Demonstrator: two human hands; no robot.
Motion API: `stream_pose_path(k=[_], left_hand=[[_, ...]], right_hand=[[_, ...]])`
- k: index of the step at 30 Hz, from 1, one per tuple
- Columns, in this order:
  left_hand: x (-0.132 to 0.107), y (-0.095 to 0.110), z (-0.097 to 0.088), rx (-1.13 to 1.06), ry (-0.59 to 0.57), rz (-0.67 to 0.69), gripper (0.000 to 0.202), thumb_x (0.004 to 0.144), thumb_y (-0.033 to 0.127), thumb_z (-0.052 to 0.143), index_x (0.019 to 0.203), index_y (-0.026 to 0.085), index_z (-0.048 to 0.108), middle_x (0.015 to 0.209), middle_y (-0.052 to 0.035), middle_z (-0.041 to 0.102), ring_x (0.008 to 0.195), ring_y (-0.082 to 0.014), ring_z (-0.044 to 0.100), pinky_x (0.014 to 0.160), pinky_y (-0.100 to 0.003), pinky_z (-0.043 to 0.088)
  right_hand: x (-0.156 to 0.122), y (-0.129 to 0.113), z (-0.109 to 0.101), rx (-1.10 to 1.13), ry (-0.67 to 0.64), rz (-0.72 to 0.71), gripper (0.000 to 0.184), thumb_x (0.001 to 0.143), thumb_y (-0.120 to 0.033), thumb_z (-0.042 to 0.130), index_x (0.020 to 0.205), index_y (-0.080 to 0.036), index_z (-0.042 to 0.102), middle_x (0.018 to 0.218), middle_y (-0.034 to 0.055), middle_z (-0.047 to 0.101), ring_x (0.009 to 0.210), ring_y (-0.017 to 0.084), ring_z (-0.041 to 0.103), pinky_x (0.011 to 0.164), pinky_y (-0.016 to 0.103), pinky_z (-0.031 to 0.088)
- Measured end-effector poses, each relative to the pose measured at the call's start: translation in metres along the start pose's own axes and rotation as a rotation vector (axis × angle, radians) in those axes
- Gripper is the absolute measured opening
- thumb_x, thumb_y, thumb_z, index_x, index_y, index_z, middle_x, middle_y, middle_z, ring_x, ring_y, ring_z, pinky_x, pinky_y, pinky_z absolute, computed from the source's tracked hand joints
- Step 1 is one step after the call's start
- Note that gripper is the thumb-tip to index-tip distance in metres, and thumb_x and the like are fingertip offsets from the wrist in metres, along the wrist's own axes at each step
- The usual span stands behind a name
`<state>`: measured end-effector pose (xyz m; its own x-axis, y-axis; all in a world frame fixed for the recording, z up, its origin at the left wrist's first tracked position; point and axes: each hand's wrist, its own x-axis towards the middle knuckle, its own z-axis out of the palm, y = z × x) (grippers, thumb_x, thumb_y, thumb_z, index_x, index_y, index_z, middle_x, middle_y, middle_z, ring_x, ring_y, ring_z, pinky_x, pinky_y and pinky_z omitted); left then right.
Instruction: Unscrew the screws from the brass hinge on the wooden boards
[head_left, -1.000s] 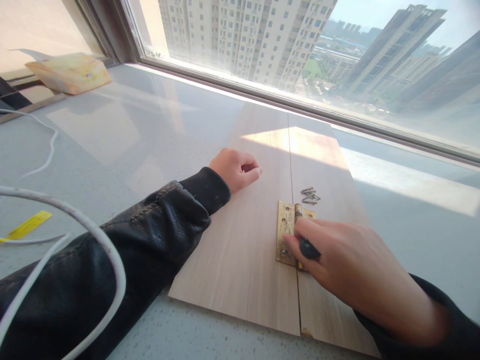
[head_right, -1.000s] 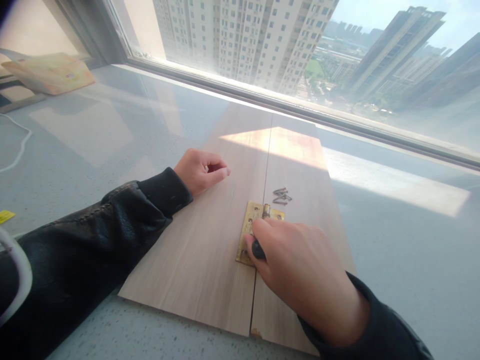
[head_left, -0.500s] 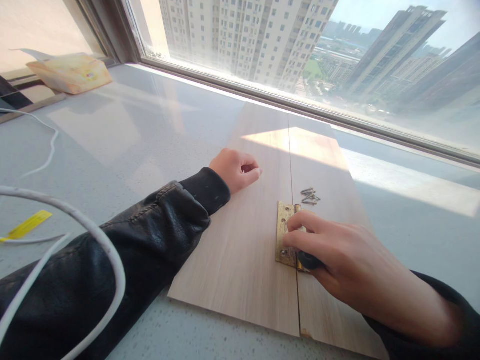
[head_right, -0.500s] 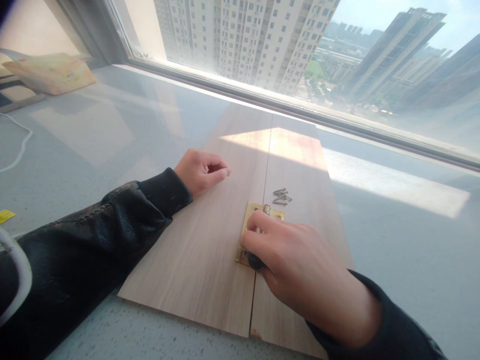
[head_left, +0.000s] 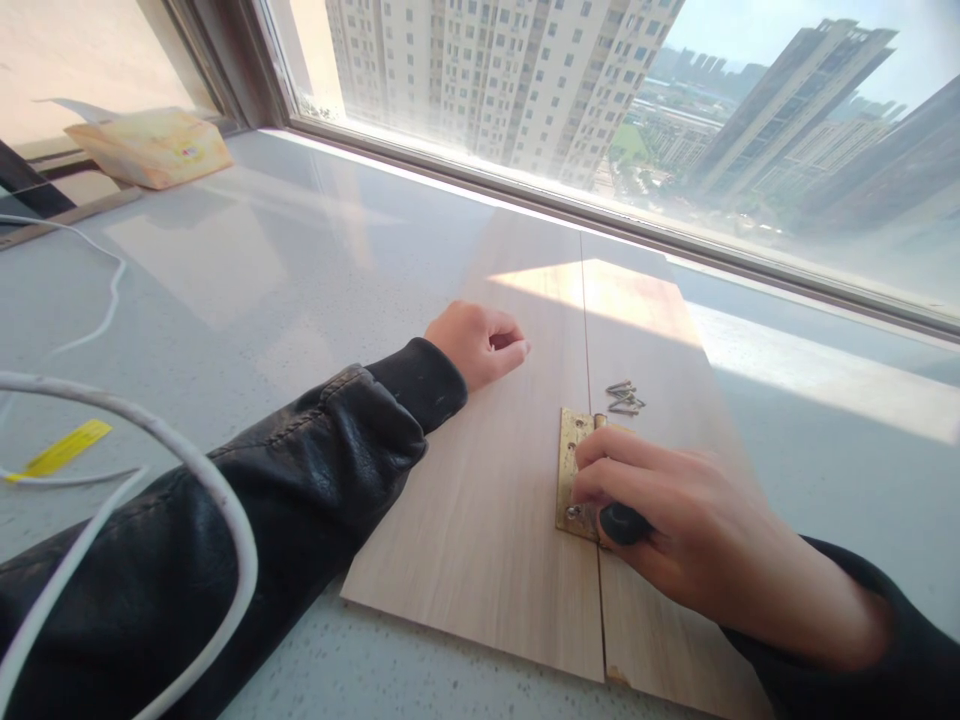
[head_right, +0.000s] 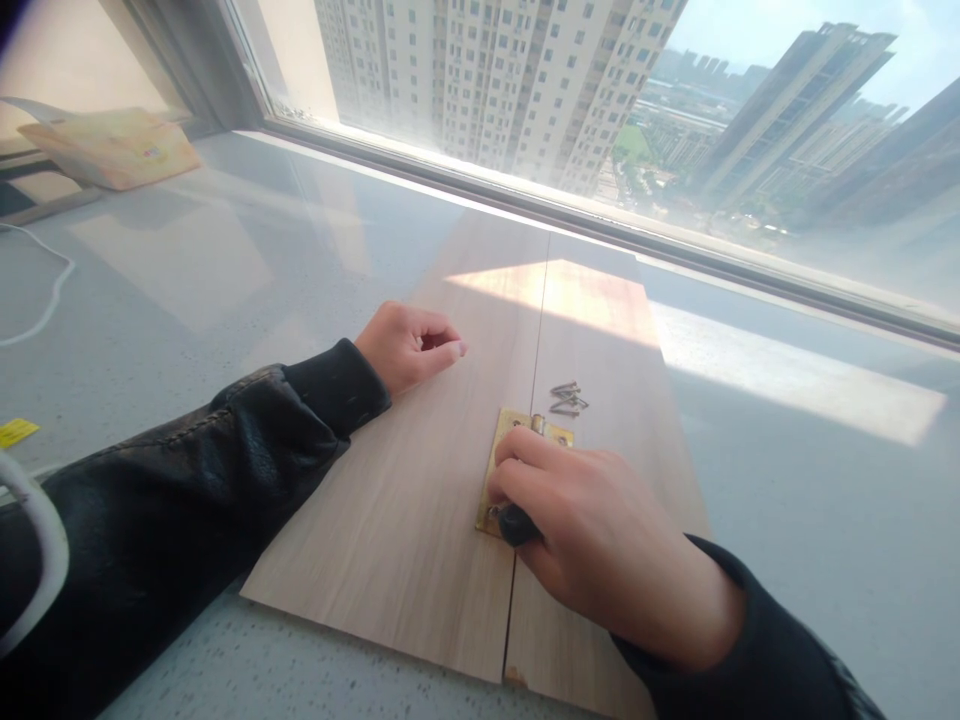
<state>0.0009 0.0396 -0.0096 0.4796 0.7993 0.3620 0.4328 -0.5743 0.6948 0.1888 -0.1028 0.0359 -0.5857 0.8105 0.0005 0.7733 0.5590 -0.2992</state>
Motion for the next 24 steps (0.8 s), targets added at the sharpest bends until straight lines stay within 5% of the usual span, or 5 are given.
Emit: stream_pose_path(k=[5, 8, 13, 16, 24], left_hand=[[0.000, -0.001, 0.000, 0.001, -0.006, 0.001, 0.021, 0.075, 0.027, 0.059, 0.066, 0.012, 0.070, 0.052, 0.0008, 0.056, 0.050, -0.0076, 0.042, 0.050, -0.023, 0.032], [0.000, -0.001, 0.001, -0.008, -0.009, 0.000, 0.021, 0.075, 0.027, 0.058, 0.066, 0.012, 0.070, 0.053, 0.0004, 0.057, 0.050, -0.0077, 0.043, 0.050, -0.023, 0.033], [0.000, -0.001, 0.001, -0.017, -0.009, -0.002, 0.021, 0.075, 0.027, 0.058, 0.066, 0.013, 0.070, 0.053, 0.0005, 0.057, 0.049, -0.0074, 0.042, 0.050, -0.023, 0.032], [0.000, -0.002, 0.001, -0.022, -0.010, -0.004, 0.021, 0.075, 0.027, 0.058, 0.066, 0.012, 0.070, 0.053, 0.0005, 0.057, 0.050, -0.0073, 0.043, 0.051, -0.023, 0.032], [0.000, 0.000, 0.001, -0.023, -0.002, -0.002, 0.021, 0.076, 0.027, 0.058, 0.065, 0.013, 0.069, 0.054, 0.0005, 0.057, 0.049, -0.0073, 0.042, 0.050, -0.023, 0.032]], right_hand=[[-0.001, 0.002, -0.007, 0.016, 0.053, -0.028, 0.015, 0.080, -0.009, 0.046, 0.077, -0.020, 0.056, 0.081, 0.0034, 0.058, 0.060, 0.012, 0.052, 0.054, 0.026, 0.041], [-0.001, 0.013, -0.014, 0.044, 0.194, 0.009, 0.013, 0.083, -0.013, 0.050, 0.082, -0.021, 0.060, 0.086, 0.0047, 0.064, 0.070, 0.014, 0.060, 0.061, 0.028, 0.048], [0.001, 0.047, -0.009, -0.049, 0.507, 0.430, 0.008, 0.082, -0.031, 0.061, 0.083, -0.025, 0.066, 0.085, 0.0045, 0.072, 0.077, 0.022, 0.066, 0.074, 0.040, 0.051], [0.000, 0.061, 0.000, -0.065, 0.518, 0.561, 0.014, 0.081, -0.036, 0.063, 0.083, -0.024, 0.068, 0.084, 0.0046, 0.073, 0.076, 0.023, 0.067, 0.075, 0.042, 0.051], [0.000, 0.068, 0.006, -0.097, 0.548, 0.539, 0.014, 0.082, -0.034, 0.060, 0.083, -0.023, 0.069, 0.087, 0.0053, 0.073, 0.082, 0.023, 0.067, 0.079, 0.041, 0.050]])
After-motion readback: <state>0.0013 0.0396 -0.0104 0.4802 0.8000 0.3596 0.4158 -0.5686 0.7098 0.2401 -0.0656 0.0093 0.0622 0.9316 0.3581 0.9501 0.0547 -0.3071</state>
